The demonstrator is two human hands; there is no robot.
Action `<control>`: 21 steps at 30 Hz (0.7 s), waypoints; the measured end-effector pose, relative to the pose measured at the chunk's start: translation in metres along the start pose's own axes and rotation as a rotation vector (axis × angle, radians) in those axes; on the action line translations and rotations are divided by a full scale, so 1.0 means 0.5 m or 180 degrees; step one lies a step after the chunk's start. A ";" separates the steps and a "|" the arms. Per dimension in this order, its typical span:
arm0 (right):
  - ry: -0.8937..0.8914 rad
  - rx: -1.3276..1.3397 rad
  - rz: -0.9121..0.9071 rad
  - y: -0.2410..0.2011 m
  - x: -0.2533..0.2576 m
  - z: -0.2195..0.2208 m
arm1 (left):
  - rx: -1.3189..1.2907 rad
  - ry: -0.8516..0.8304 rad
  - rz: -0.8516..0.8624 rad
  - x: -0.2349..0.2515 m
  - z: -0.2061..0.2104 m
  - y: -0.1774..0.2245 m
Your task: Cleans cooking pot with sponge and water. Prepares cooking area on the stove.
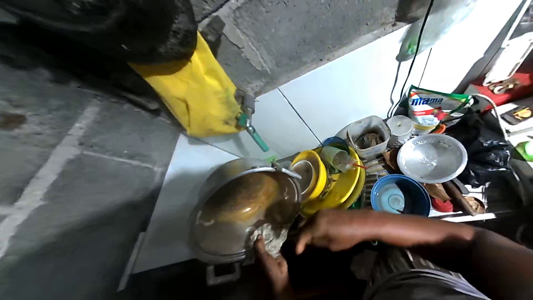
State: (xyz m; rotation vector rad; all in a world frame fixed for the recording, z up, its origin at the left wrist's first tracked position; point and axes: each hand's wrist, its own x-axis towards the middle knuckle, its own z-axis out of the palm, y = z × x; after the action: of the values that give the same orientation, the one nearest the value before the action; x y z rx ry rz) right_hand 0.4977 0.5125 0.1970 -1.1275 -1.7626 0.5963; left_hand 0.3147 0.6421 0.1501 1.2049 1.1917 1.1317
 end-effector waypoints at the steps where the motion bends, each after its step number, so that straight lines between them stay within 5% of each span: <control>1: 0.0081 0.0052 0.0232 -0.001 -0.032 -0.069 | 0.0223 0.0158 0.0020 0.008 -0.008 0.004; 3: 0.0212 -0.0282 0.1107 0.037 -0.090 -0.206 | 0.0649 0.0418 0.0117 0.016 -0.026 0.014; 6: 0.0303 -0.1422 0.2416 0.223 -0.137 -0.348 | 0.1029 0.0451 0.0279 0.020 -0.054 0.007; 10: -0.0431 -0.1692 0.3727 0.468 -0.157 -0.387 | 0.1129 0.0376 0.0129 0.011 -0.054 0.005; 17: -0.0598 -0.1661 0.4275 0.597 -0.202 -0.320 | 0.1857 0.0267 -0.0110 0.024 -0.063 0.049; 21: -0.0817 -0.1974 0.3917 0.627 -0.206 -0.304 | 0.2183 0.0408 -0.0115 0.036 -0.043 0.096</control>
State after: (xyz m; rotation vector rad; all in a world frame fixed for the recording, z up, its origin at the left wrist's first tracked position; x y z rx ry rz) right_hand 0.7837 0.5543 -0.0229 -2.7011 -1.2947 0.9348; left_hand 0.2946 0.6635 0.1971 1.6208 1.7742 0.7944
